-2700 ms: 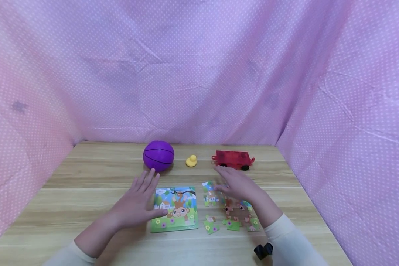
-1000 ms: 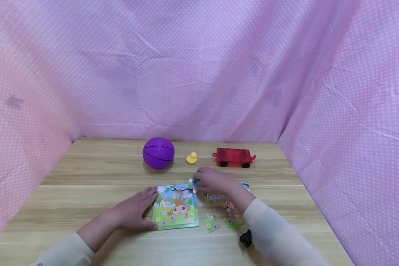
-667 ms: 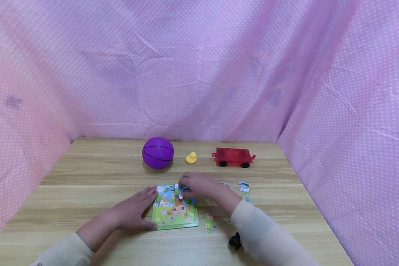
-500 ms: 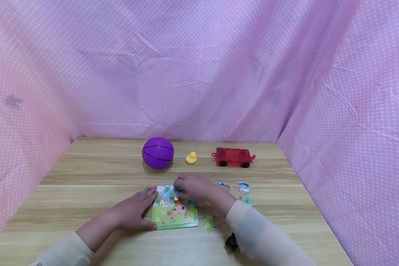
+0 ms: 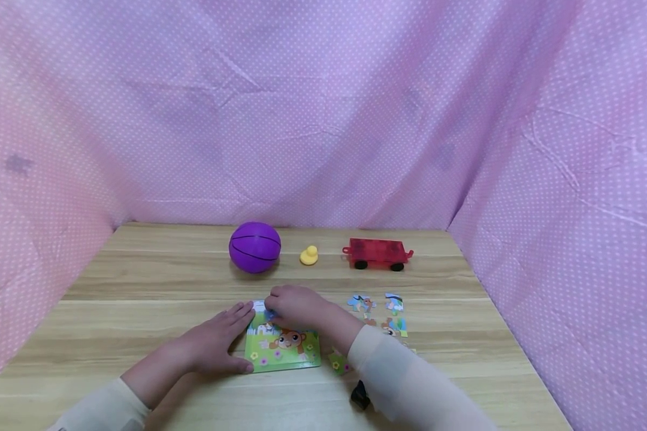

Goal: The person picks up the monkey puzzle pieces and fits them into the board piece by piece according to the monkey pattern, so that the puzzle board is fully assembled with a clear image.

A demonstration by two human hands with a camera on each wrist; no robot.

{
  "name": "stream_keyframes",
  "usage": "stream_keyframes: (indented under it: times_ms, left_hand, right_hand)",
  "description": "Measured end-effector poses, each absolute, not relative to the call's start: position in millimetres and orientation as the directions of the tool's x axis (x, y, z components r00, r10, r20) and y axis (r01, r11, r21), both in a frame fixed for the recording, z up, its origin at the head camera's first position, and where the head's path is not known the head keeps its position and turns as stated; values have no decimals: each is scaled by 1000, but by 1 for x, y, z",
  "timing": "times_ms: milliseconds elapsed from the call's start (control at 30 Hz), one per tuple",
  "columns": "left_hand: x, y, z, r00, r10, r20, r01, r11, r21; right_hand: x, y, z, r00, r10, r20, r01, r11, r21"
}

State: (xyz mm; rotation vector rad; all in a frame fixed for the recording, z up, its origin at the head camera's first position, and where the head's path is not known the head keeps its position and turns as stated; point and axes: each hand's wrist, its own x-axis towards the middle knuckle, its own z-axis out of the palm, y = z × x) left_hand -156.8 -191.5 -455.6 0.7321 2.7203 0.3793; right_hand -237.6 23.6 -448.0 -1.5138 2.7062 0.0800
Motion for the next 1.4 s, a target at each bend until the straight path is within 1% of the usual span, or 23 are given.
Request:
stream_keyframes:
  times_ms: [167, 367, 433, 600, 767, 1067, 1267, 1400]
  left_hand:
    - [-157, -192, -456, -827, 520, -214, 445, 837, 318]
    - [-159, -192, -456, -825, 523, -215, 449, 837, 313]
    - [-160, -192, -456, -824, 523, -216, 450, 837, 312]
    - [-160, -191, -455, -825, 521, -217, 450, 839, 306]
    - [-159, -191, -454, -826, 516, -226, 442, 843, 306]
    - [-159, -191, -455, -826, 524, -209, 451, 836, 312]
    - [-158, -191, -456, -826, 528, -199, 458, 833, 310]
    - [-157, -191, -456, -826, 528, -199, 459, 834, 308]
  right_hand:
    - [-235, 19, -449, -534, -843, -62, -845, 530, 75]
    - [-235, 17, -451, -519, -853, -46, -851, 512, 117]
    - [-235, 18, -451, -514, -857, -44, -855, 506, 114]
    - [-235, 22, -450, -479, -876, -52, -875, 471, 111]
    - [-233, 24, -450, -441, -894, -72, -892, 429, 139]
    - [-231, 24, -453, -475, -873, -109, -875, 455, 167]
    - [-228, 21, -450, -504, -852, -141, -860, 482, 166]
    - [-227, 21, -450, -511, -847, -144, -857, 488, 167]
